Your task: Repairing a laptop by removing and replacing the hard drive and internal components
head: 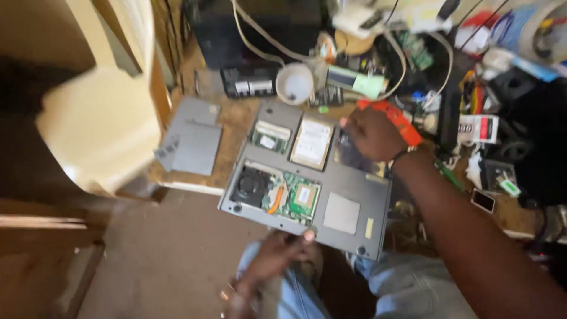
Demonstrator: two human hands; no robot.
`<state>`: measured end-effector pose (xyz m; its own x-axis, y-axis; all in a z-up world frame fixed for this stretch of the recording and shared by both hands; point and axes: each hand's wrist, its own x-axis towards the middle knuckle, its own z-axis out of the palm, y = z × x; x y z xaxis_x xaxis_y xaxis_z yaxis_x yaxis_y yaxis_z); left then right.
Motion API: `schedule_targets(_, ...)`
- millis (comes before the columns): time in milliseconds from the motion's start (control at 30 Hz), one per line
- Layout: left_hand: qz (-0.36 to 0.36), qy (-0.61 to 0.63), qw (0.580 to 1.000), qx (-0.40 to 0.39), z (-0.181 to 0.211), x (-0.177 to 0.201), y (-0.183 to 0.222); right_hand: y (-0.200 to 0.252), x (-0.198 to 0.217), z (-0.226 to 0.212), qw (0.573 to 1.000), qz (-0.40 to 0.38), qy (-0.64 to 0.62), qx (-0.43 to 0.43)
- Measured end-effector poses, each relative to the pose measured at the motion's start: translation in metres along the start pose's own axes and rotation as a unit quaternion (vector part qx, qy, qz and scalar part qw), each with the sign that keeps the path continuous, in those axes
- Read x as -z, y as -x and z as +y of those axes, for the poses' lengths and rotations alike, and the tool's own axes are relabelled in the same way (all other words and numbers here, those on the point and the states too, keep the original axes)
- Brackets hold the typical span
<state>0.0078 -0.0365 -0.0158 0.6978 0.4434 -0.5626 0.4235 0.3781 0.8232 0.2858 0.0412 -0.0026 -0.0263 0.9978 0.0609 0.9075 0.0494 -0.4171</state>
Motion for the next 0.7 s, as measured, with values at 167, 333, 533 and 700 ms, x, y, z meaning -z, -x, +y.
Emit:
schedule_targets(167, 0.175, 0.530, 0.823, -0.104, -0.040, -0.093, -0.027, 0.009, -0.008, 0.003, 0.996, 0.001, 0.091, -0.010)
schedule_targets(333, 0.225, 0.651, 0.700, -0.189, -0.020, -0.115, -0.021, 0.022, 0.005, 0.000, 0.993, -0.078, 0.071, -0.059)
schedule_targets(533, 0.244, 0.570, 0.757, -0.204, -0.029, -0.102, -0.014, 0.040, 0.005, 0.049, 0.949, -0.001, -0.259, -0.177)
schedule_targets(700, 0.259, 0.547, 0.764, -0.223, -0.046, -0.075, -0.002, 0.059, 0.033, 0.081, 0.978, -0.006, -0.158, -0.133)
